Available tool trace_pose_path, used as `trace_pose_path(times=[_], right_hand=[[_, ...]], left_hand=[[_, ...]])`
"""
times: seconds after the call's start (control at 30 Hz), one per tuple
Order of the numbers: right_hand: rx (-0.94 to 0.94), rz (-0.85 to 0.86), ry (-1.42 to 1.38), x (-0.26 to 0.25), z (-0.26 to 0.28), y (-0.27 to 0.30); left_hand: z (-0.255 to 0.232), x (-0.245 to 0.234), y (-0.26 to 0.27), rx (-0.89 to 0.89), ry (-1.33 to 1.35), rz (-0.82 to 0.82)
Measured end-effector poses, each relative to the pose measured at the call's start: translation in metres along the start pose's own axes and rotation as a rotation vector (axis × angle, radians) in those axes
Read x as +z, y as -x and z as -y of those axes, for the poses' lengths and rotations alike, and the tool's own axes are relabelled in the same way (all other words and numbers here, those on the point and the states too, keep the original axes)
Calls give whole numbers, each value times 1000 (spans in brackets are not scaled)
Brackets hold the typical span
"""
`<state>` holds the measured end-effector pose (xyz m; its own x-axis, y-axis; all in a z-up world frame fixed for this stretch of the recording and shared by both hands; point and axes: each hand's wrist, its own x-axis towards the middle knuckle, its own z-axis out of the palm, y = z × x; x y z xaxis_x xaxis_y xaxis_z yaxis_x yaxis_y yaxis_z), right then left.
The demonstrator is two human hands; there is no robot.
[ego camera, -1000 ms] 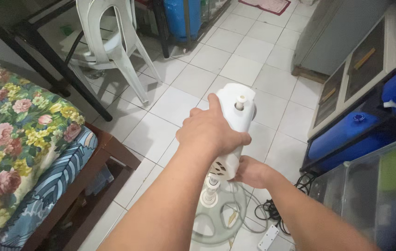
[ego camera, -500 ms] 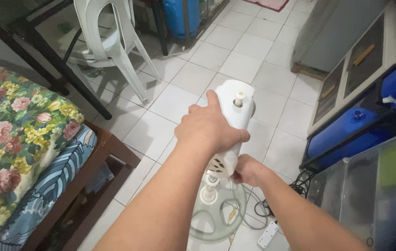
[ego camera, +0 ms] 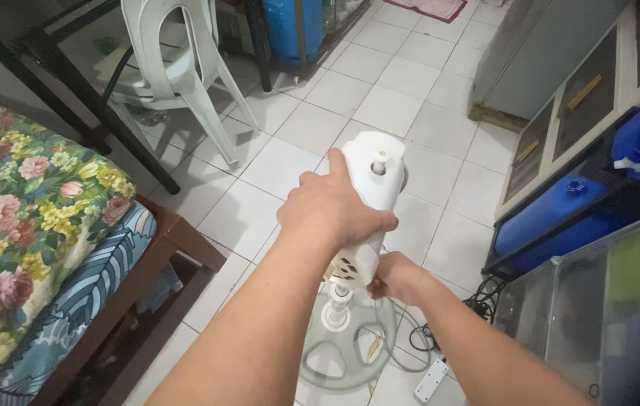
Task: The person disassembles a standing electric fan by removing the front grille, unscrewing the central hub cap, detaching the fan blades, and then removing the motor housing from the stand. The person does not reassemble the fan within the clip.
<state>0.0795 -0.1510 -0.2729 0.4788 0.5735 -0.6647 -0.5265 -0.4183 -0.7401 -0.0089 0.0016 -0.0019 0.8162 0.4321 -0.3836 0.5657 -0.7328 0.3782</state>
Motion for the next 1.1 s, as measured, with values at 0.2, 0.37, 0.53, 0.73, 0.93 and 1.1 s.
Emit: trace_pose_path(times=[0.2,0.37,0.53,0.73,0.93,1.1], right_hand=[[38,14,-219,-6,-11,-7],[51,-57,-125,8,-10,-14],[17,-35,-307,6,0,1],[-28,-29,62,17,18,8],[92,-79,13,15,28,12],[91,-94,46,20,17,3]], left_hand=[[3,-1,5,1,8,0],[4,1,6,6,2,1],[4,0,7,8,18,-2],[4,1,7,12,7,-13],[3,-2,10,7,27,6],[5,-2,12,9,5,-8]])
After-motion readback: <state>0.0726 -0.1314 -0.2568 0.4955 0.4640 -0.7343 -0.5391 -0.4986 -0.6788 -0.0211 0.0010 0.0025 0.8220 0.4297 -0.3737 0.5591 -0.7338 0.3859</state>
